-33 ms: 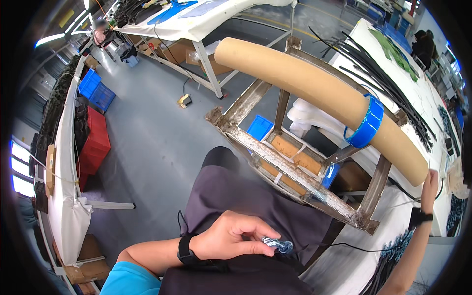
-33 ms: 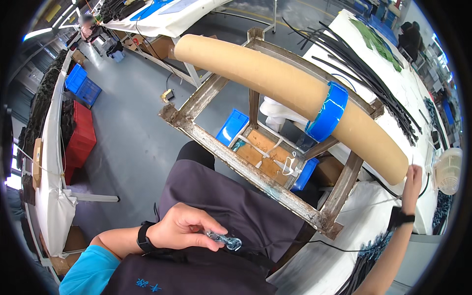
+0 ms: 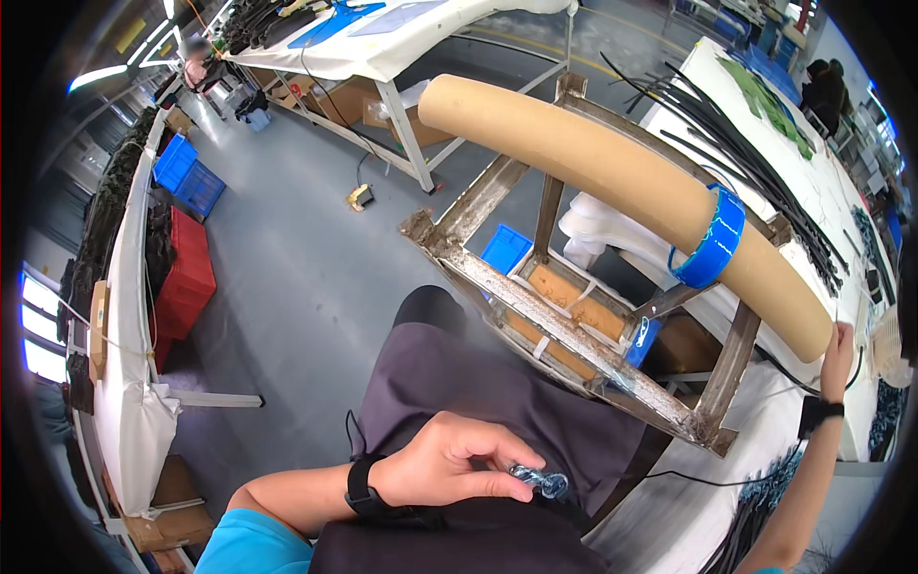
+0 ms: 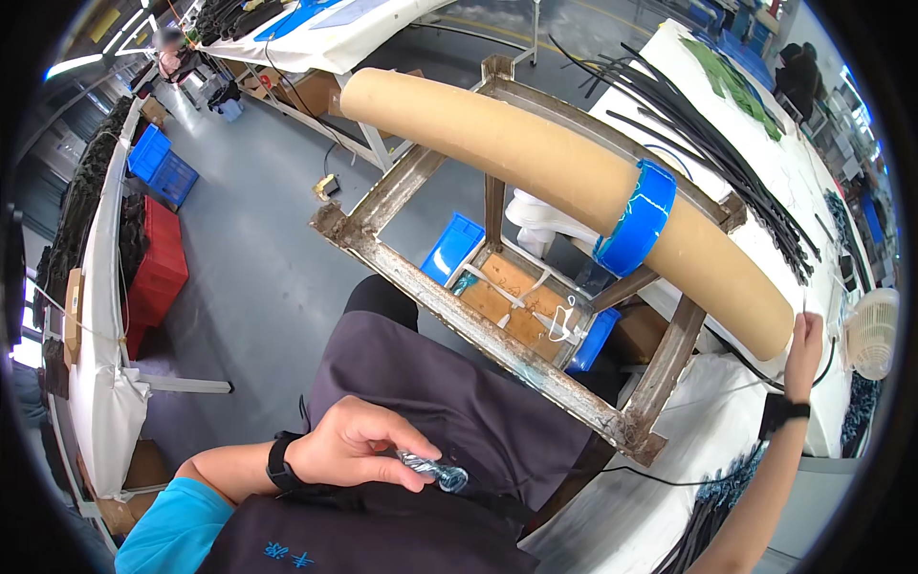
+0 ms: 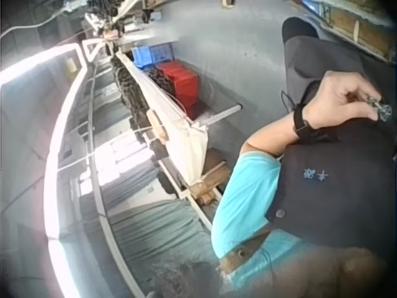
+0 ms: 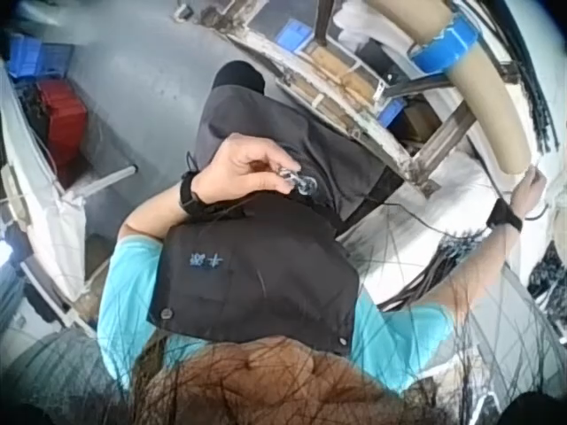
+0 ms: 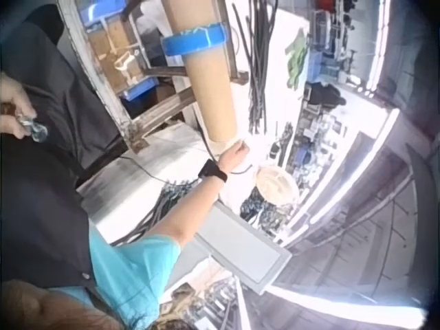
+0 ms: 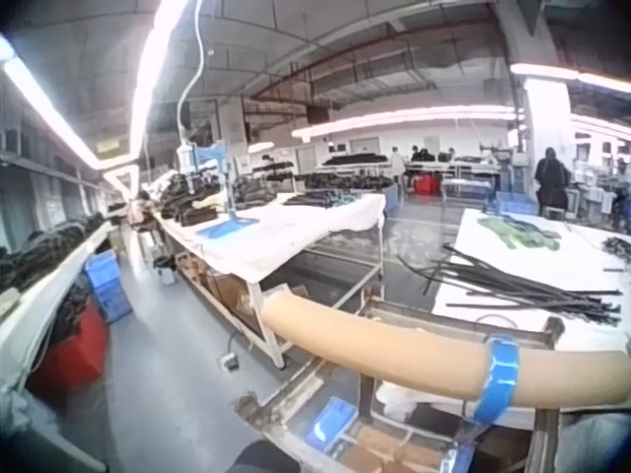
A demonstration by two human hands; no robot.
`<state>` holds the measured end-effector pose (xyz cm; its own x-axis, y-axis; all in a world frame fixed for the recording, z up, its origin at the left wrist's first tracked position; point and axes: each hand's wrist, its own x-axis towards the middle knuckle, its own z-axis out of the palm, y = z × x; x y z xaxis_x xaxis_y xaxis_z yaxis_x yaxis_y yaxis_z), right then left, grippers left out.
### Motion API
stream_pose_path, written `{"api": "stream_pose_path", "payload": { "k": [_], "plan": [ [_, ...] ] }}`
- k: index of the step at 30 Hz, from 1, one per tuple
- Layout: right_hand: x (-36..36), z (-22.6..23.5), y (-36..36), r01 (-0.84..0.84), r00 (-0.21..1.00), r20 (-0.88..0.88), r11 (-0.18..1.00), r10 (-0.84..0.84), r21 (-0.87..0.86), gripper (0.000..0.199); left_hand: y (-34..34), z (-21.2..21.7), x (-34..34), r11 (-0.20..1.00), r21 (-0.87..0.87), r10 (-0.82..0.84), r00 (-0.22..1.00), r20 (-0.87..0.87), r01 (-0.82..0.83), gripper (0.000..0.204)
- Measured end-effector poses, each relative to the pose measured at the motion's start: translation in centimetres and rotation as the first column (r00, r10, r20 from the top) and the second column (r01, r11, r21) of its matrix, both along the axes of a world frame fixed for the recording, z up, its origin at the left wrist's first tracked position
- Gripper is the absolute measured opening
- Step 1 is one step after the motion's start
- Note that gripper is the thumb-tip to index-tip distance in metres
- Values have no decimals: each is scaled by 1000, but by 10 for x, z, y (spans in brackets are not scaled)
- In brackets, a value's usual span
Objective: The recorder is assembling small leather accessories by attaching metal rings and findings to black leather strips at a workshop station.
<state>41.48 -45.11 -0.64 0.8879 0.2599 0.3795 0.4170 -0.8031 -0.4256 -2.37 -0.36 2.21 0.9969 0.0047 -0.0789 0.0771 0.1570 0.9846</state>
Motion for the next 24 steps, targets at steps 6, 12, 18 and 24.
{"api": "stream_pose_path", "payload": {
  "k": [6, 12, 18, 24],
  "plan": [
    [83, -51, -40, 214, 965, 225, 900, -134, -380, 25, 0, 12, -3, 948, 299, 34, 971, 236, -106, 18],
    [52, -49, -25, 343, 921, 274, 911, -278, -228, 38, 6, 13, -3, 891, 419, 5, 926, 376, -175, 20],
    [-43, -35, -20, 283, 912, 294, 958, -286, 54, 46, 4, 14, 6, 923, 360, -20, 918, 397, -135, 27],
    [-266, 23, 105, 60, 992, 88, 950, -91, 306, 22, 2, 10, 8, 975, 223, -72, 965, 252, 14, 30]
  ]
}}
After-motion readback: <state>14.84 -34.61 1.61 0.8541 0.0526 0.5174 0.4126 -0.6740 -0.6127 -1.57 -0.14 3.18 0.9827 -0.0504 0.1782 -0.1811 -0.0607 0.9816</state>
